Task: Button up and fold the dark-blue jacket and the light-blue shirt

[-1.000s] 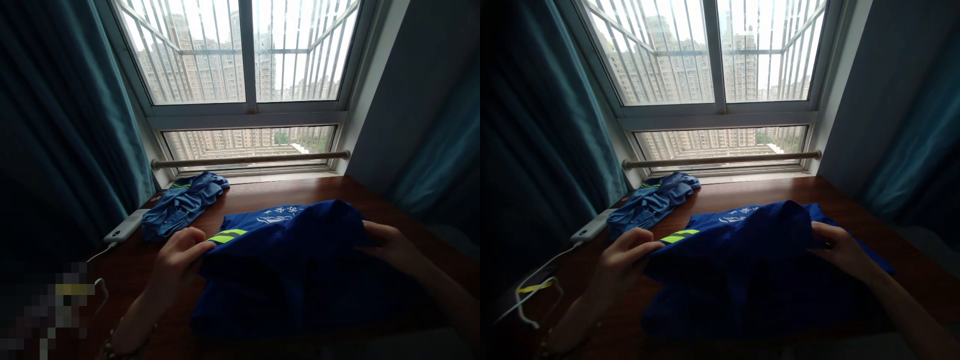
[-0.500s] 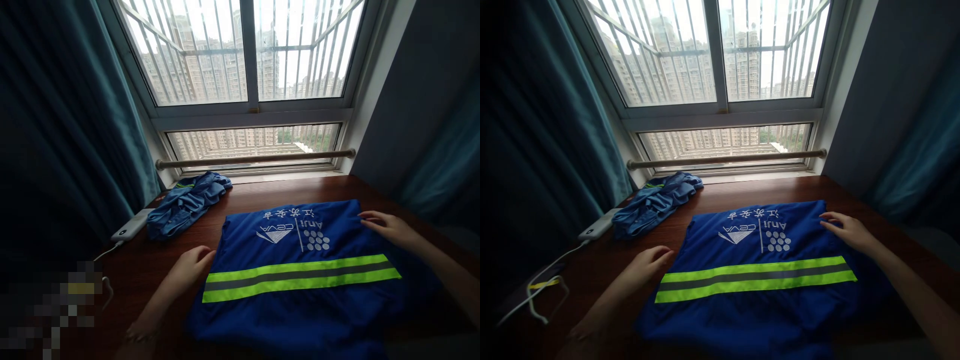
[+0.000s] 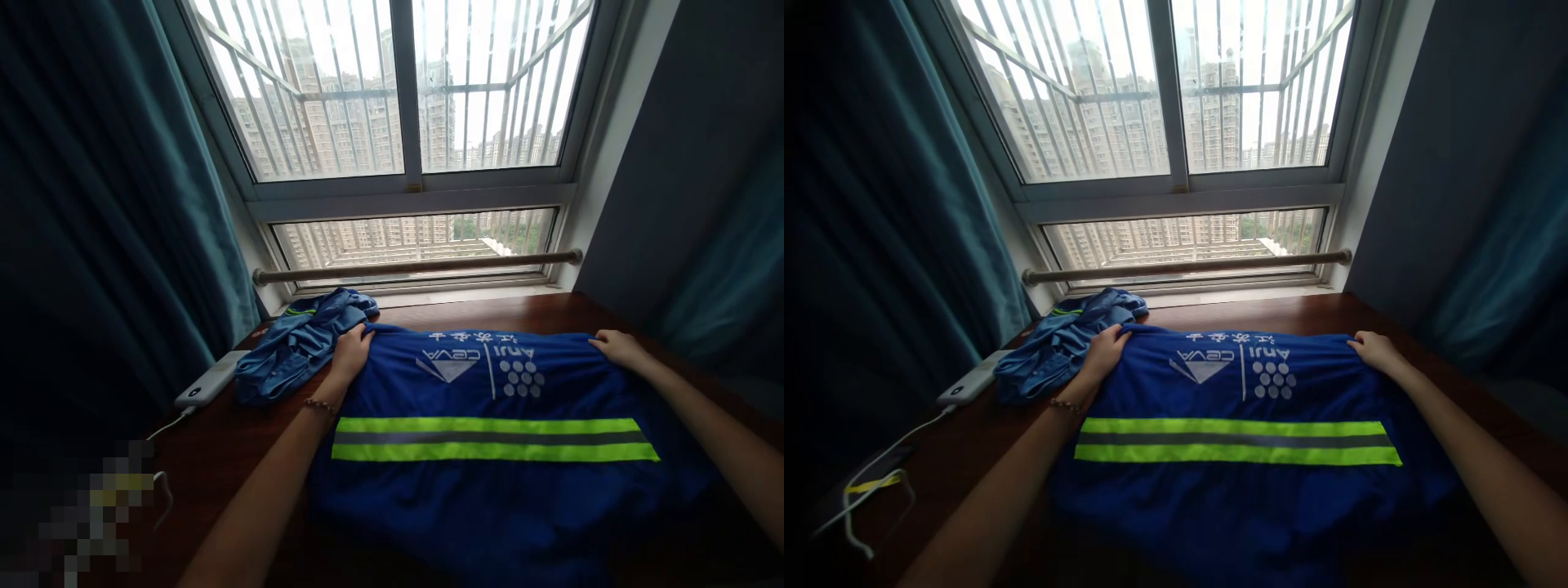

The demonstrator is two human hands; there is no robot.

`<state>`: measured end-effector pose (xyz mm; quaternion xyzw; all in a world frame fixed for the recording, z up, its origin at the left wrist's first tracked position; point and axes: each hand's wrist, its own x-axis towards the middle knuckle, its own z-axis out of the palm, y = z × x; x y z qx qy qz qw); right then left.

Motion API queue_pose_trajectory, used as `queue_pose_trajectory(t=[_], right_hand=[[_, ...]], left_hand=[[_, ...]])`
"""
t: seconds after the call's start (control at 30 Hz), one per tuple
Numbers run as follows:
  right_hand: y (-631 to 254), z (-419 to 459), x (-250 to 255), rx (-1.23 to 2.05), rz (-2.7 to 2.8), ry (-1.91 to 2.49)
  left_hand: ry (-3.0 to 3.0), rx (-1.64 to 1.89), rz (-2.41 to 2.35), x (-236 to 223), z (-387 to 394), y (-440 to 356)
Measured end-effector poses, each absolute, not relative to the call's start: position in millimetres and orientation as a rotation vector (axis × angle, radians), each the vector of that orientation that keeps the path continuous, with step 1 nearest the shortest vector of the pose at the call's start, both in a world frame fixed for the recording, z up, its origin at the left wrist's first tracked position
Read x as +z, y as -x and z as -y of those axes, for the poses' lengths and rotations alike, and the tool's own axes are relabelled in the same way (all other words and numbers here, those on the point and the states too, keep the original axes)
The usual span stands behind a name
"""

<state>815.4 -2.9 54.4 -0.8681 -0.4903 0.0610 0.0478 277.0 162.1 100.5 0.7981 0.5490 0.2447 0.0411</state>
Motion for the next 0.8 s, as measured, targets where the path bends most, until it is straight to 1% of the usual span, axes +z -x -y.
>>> queue_pose_trajectory(t=[0.1,0.17,0.23,0.27,0.33,0.4,0.47,0.53,0.57,0.63,0.7,0.73,0.77,0.8], right_hand=[[-801,-6,47,0.111,1.43,2.724],[-777,-8,47,-0.102,1.383,2.79],[-749,-5,53,-0.401,1.425,2.715],[-734,-2,58,-0.517,1.504,2.604],[-709,7,63,-0.603,1.739,2.313],[-692,15,59,-0.56,1.952,2.095],[-684,20,44,-0.437,2.067,2.071],[-681,25,32,-0.3,2.079,2.148],[-677,30,31,-0.264,2.057,2.163],[-662,49,38,-0.209,2.065,2.058],[-632,80,52,-0.085,2.219,1.776],[-613,100,57,0.031,2.371,1.604],[-593,119,59,0.086,2.501,1.453],[-573,138,56,0.054,2.568,1.356]], left_hand=[[-2.434,0.498,-1.866,89,-176,-295],[-2.421,0.402,-1.936,83,-177,-305],[-2.451,0.446,-1.962,86,-169,-312],[-2.51,0.499,-1.929,89,-163,-315],[-2.712,0.618,-1.692,94,-146,-317],[-2.917,0.616,-1.278,89,-130,-316],[-2.986,0.428,-0.972,72,-118,-311],[-2.966,0.219,-0.88,53,-111,-303],[-2.949,0.179,-0.897,47,-109,-299],[-2.94,0.292,-0.967,49,-98,-292],[-2.962,0.55,-0.929,66,-75,-288],[-2.984,0.66,-0.815,76,-57,-287],[-3.016,0.686,-0.642,86,-37,-287],[-3.069,0.652,-0.428,94,-15,-288]])
